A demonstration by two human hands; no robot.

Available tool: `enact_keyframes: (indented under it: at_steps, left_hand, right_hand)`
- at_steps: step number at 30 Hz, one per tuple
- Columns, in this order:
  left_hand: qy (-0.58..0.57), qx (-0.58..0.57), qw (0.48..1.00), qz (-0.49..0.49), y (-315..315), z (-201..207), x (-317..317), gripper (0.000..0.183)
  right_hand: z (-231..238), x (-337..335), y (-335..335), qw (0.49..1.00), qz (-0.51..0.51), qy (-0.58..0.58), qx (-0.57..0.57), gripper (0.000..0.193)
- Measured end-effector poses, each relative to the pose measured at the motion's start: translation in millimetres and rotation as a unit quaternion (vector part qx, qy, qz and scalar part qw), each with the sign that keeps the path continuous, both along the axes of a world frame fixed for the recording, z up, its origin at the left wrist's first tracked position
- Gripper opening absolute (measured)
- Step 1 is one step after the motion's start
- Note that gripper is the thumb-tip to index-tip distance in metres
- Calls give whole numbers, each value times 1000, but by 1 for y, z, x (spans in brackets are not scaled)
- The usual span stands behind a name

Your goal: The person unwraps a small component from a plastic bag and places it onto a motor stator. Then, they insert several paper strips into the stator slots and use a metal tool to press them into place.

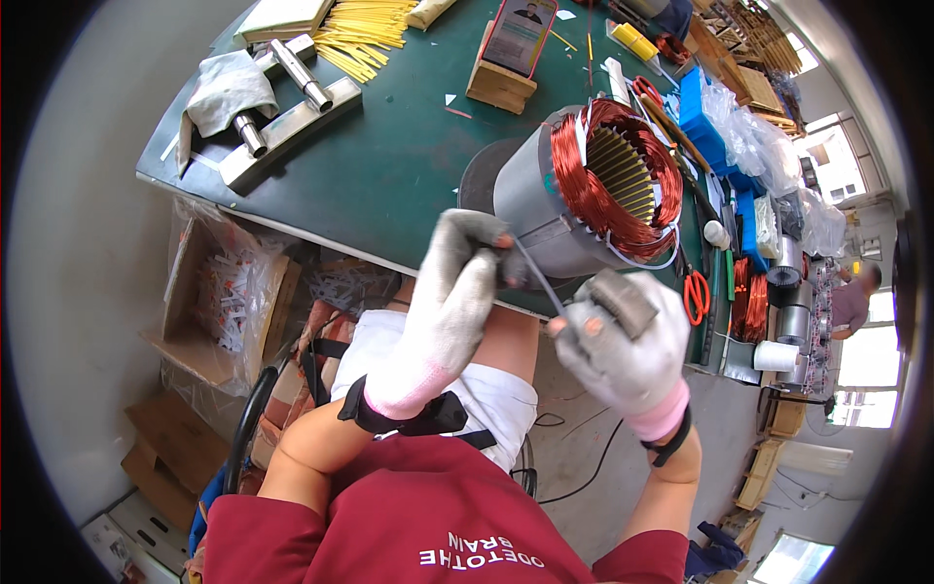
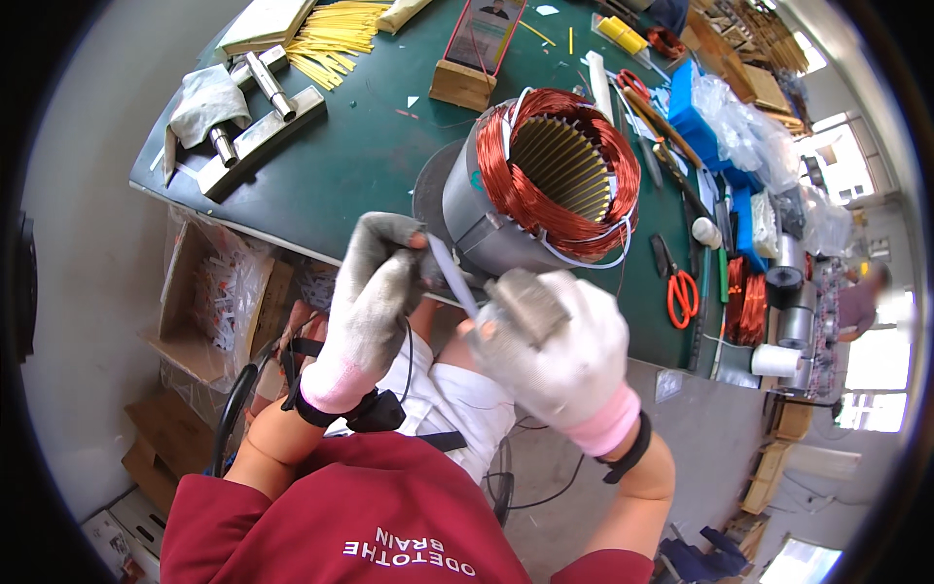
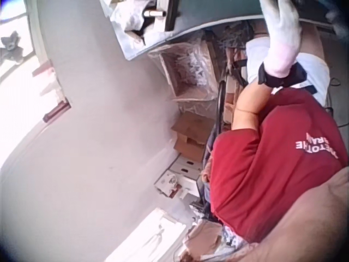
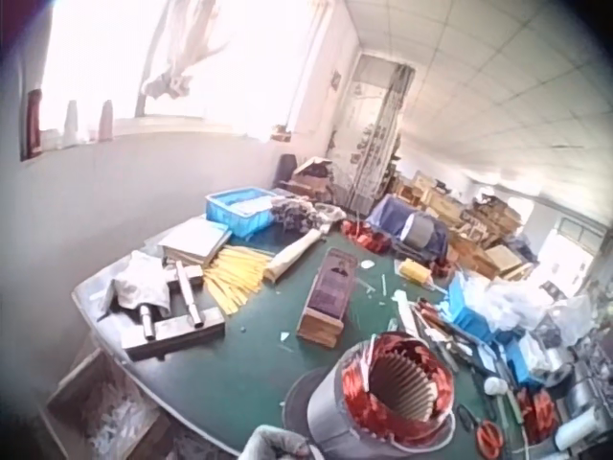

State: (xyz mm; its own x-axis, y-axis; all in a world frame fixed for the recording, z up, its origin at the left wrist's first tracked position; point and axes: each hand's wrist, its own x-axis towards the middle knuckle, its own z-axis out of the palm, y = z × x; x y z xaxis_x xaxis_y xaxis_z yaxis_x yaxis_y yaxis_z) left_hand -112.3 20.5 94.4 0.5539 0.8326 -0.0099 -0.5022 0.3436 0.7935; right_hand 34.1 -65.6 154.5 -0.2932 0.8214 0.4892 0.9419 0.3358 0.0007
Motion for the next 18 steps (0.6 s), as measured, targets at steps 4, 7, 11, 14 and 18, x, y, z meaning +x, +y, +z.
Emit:
enact_keyframes:
  at_steps: [4,7,11,14,18]
  left_hand:
    - [68,-37,993,-91,-13,5,14,18]
    - [21,-90,994,-57,-11,-14,27,18]
    - [-67,-195,977,-61,-1,-27,32,15]
    - [-109,-183,972,-103,3,-38,29,22]
    - [-93,-186,970,-124,10,-42,18,30]
  right_hand:
    - [-12,6,14,997,-14,-59,-42,16]
    - [-35,4,16,993,-67,-92,-41,16]
    - [-44,2,16,991,-89,-91,-38,14]
    - [-44,2,11,995,-65,-70,-19,22]
    - [-26,4,4,998,-32,-16,-45,28]
